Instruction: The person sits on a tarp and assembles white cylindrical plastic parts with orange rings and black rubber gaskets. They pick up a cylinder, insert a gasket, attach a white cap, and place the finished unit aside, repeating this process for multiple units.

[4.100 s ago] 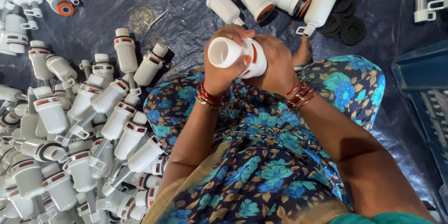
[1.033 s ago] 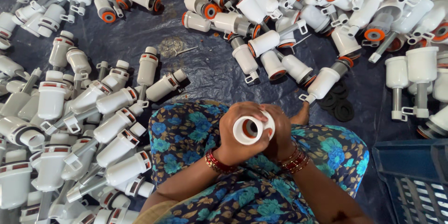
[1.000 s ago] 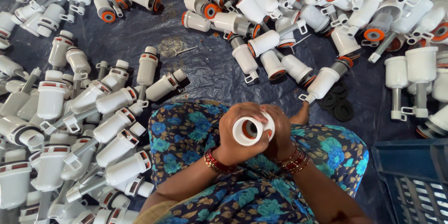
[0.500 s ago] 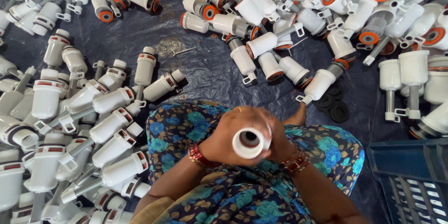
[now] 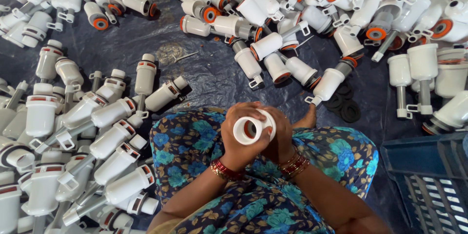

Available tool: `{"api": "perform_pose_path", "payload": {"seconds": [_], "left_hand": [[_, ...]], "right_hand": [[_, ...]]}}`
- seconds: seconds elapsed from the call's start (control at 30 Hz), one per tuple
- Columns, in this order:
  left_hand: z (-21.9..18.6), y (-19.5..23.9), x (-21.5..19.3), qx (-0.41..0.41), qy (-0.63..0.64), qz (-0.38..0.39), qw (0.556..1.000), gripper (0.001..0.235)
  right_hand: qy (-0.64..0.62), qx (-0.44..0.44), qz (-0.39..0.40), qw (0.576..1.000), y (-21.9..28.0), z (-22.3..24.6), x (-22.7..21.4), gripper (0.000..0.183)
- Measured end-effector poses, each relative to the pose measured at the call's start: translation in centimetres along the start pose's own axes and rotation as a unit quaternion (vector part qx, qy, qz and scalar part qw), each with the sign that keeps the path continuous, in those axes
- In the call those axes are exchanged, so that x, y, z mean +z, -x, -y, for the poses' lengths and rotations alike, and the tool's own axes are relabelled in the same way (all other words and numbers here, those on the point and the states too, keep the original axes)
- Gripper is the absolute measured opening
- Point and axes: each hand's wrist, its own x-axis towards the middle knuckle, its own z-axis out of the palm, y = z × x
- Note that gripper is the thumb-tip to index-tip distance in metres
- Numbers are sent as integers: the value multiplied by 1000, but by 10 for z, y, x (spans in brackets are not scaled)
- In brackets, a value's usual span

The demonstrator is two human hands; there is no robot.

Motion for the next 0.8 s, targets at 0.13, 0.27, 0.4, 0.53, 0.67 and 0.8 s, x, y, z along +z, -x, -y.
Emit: {"api": "perform_pose_path", "payload": {"seconds": [0.13, 0.27, 0.4, 0.53, 0.67, 0.8], "left_hand": [[-17, -10, -7, 28, 3, 36, 999, 38], [-33, -20, -12, 44, 60, 88, 993, 35], [-39, -24, -28, 77, 83, 201, 973, 34], [-1, -37, -27, -23, 172, 204, 963, 33], [87, -49, -2, -219, 346, -48, 911, 36], [140, -58, -3, -313, 389, -224, 837, 32]], "right_hand": [[-25, -35, 10, 999, 8, -2, -3, 57], [-82, -86, -32, 992, 14, -3, -12, 60], [-172, -90, 188, 963, 9, -4, -33, 42], [-158, -49, 182, 969, -23, -7, -33, 65], [-104, 83, 108, 985, -45, -23, -14, 91], [85, 13, 54, 995, -50, -40, -24, 95]]}}
